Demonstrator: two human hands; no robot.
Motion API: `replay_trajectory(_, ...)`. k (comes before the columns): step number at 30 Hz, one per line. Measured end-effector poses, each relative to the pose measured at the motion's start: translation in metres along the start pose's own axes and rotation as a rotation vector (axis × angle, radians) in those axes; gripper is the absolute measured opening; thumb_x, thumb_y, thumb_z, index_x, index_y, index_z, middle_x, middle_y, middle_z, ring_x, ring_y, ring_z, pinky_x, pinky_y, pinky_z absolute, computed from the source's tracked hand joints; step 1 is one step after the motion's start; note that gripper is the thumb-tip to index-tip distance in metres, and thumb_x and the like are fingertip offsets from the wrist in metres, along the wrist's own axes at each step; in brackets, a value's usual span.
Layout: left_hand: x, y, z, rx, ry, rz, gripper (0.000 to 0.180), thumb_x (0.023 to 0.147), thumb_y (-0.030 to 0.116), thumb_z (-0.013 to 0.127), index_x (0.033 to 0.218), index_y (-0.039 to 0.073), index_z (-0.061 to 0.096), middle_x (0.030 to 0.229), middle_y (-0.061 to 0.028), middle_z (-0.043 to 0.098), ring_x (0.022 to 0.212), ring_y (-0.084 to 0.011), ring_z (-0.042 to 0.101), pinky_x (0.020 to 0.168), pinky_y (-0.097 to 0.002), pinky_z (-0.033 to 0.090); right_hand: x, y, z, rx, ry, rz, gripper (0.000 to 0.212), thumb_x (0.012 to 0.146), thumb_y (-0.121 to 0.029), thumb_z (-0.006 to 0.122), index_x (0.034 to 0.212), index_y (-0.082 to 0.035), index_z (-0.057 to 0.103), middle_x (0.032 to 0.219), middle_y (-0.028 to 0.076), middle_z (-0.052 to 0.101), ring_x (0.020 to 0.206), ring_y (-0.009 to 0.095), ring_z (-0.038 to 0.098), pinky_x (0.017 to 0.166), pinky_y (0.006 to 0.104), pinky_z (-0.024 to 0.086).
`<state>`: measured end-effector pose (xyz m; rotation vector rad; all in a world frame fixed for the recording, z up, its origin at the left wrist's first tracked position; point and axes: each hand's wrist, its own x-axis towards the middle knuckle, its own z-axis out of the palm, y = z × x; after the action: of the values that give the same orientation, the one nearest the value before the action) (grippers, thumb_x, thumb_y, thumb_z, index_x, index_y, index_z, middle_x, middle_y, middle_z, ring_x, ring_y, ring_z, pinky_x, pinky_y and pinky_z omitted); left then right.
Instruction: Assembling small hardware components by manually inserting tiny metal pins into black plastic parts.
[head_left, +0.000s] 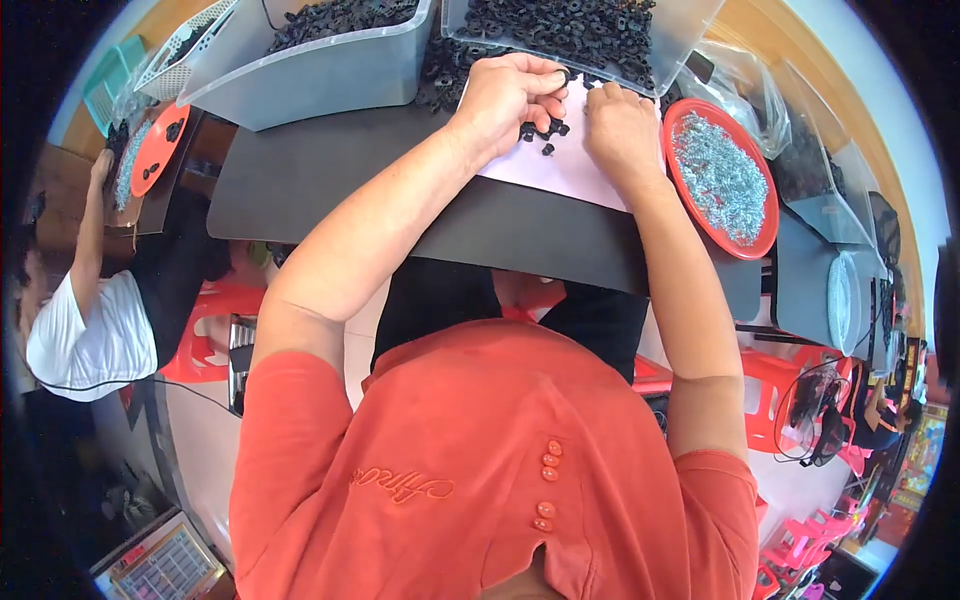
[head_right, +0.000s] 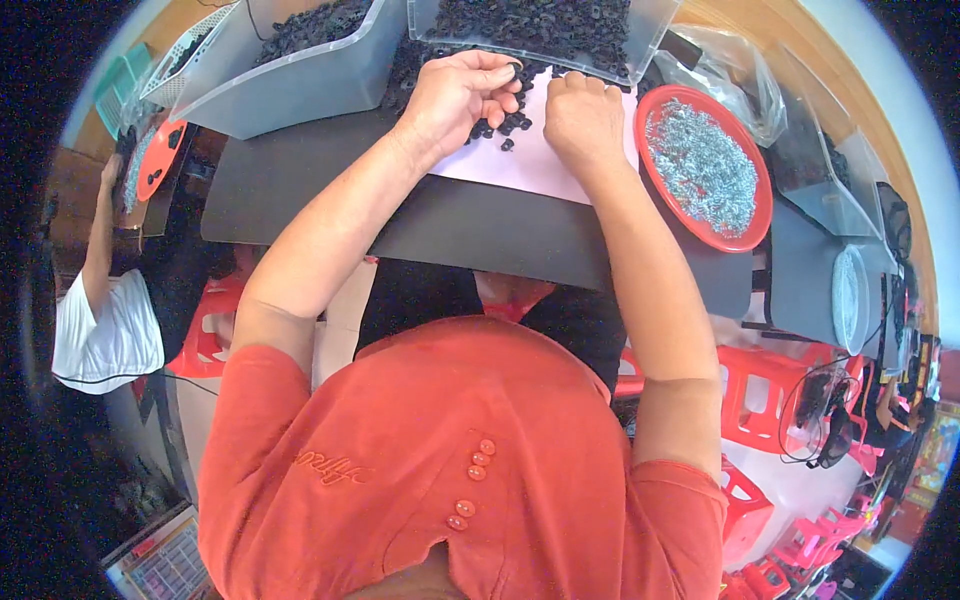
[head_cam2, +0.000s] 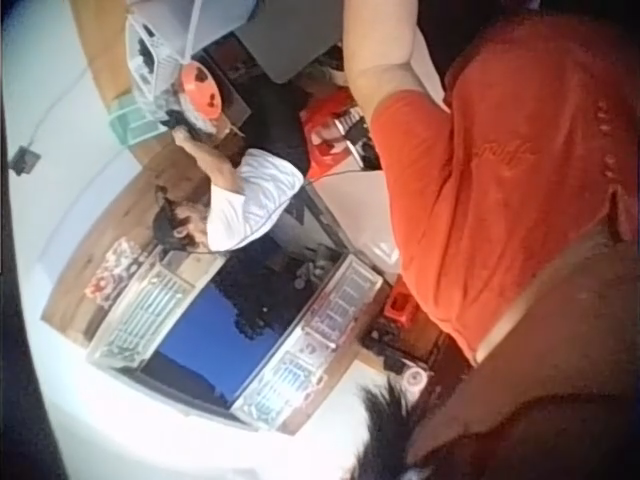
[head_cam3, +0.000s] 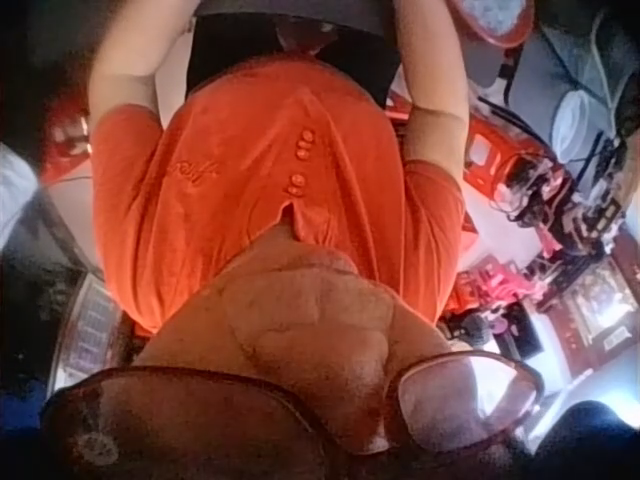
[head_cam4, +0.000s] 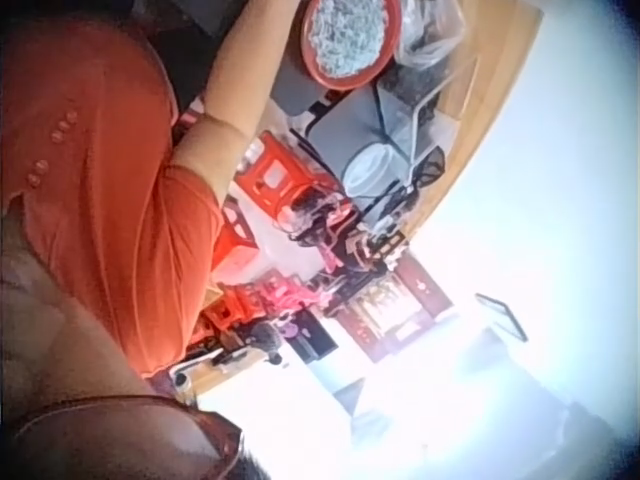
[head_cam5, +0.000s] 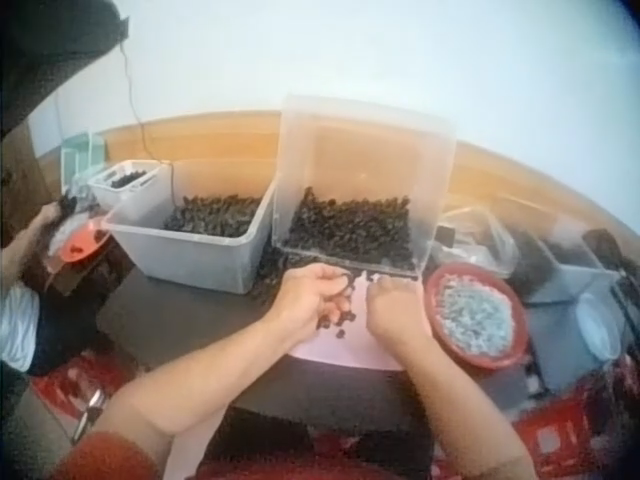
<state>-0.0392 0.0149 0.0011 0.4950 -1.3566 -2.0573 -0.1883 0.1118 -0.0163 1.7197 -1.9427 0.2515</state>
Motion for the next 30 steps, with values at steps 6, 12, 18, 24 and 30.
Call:
replay_trajectory(6, -0.002, -0.001, 0.002, 0.096, 0.022, 0.060, 0.015, 0.087, 0.005, 0.062, 0.098, -0.005, 0.061, 0.079, -0.0109, 0.063, 0.060, -0.0140, 0.060, 0.045, -0.0233, 0.045, 0.009, 0.004, -0.026, 0.719, 0.065, 0.290, 0.027, 0.089, -0.024, 0.054, 0.088, 0.000, 0.063, 0.078, 0.018, 0.066, 0.075, 0.033, 0.064, 0.066, 0.0403, 0.048)
replay_trajectory(12, -0.004, 0.000, 0.008, 0.200, 0.025, 0.104, 0.011, 0.085, 0.005, 0.063, 0.092, -0.005, 0.062, 0.075, -0.0085, 0.063, 0.056, -0.0110, 0.057, 0.042, -0.0218, 0.042, 0.015, 0.008, -0.025, 1.127, -0.006, 0.338, 0.027, 0.089, -0.023, 0.053, 0.085, 0.002, 0.062, 0.066, 0.009, 0.061, 0.064, 0.018, 0.058, 0.062, 0.0321, 0.046)
replay_trajectory(18, -0.006, 0.000, 0.009, 0.271, 0.022, 0.128, 0.011, 0.085, 0.004, 0.064, 0.091, -0.005, 0.062, 0.073, -0.0068, 0.063, 0.054, -0.0091, 0.055, 0.041, -0.0213, 0.041, 0.019, 0.006, -0.037, 0.999, -0.052, 0.339, 0.025, 0.088, -0.023, 0.054, 0.085, 0.000, 0.062, 0.068, 0.011, 0.061, 0.065, 0.022, 0.059, 0.062, 0.0350, 0.045)
replay_trajectory(24, -0.009, 0.002, 0.011, 0.351, 0.038, 0.130, 0.010, 0.084, 0.004, 0.065, 0.090, -0.004, 0.063, 0.069, -0.0049, 0.061, 0.052, -0.0074, 0.053, 0.041, -0.0206, 0.040, 0.018, 0.004, -0.039, 0.891, -0.015, 0.222, 0.025, 0.088, -0.023, 0.054, 0.089, 0.001, 0.062, 0.076, 0.020, 0.063, 0.073, 0.036, 0.060, 0.067, 0.0433, 0.045)
replay_trajectory(30, -0.015, 0.002, 0.018, 0.408, 0.075, 0.092, 0.008, 0.084, 0.004, 0.064, 0.089, -0.003, 0.063, 0.066, -0.0043, 0.060, 0.051, -0.0073, 0.052, 0.040, -0.0207, 0.038, 0.007, -0.004, -0.026, 0.881, 0.029, 0.324, 0.025, 0.087, -0.023, 0.055, 0.089, 0.000, 0.063, 0.079, 0.020, 0.065, 0.077, 0.035, 0.063, 0.069, 0.0428, 0.047)
